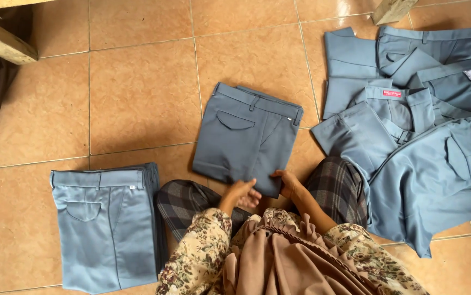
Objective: Folding blue uniform pants into neat rectangles on the floor.
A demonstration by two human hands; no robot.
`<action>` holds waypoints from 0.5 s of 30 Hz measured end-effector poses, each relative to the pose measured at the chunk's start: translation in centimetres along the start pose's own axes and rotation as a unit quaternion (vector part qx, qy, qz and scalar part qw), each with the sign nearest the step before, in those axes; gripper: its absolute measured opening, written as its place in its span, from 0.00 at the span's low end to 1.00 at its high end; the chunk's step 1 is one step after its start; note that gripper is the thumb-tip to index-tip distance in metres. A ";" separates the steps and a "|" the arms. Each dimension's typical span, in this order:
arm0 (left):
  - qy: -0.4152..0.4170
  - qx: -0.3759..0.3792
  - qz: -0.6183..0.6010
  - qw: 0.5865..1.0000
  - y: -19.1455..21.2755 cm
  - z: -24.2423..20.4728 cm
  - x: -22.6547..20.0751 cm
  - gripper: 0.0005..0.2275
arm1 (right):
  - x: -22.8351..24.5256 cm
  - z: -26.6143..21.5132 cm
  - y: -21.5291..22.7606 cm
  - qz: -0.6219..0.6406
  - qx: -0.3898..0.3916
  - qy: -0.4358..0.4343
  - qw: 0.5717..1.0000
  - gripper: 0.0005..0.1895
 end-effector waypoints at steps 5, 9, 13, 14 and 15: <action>-0.147 -0.088 -0.345 0.923 -1.2 1.0 2.8 0.42 | -0.3 -1.0 -2.0 0.027 0.031 0.007 0.999 0.49; -0.293 -0.184 -0.487 0.801 1.8 2.4 2.9 0.35 | -1.6 0.6 -1.7 0.045 0.064 0.012 0.997 0.44; -0.320 -0.194 -0.472 0.798 -0.7 -2.5 1.4 0.34 | 1.6 -0.9 -3.6 0.031 0.007 0.030 0.999 0.50; -0.326 -0.191 -0.462 0.802 -0.8 -2.9 1.6 0.34 | 2.5 0.4 -2.7 0.015 -0.008 0.044 0.999 0.50; -0.334 -0.189 -0.454 0.804 -0.9 -3.3 1.6 0.34 | 3.6 1.7 -1.8 -0.004 -0.021 0.058 0.998 0.50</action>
Point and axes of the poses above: each hand's wrist, its own z-axis towards the middle knuckle, its own y-axis out of the back of the hand, x = y × z, the point moved 8 cm from there along z, towards the middle knuckle, and after that the axes turned 15 degrees about x, right-handed, at the moved point
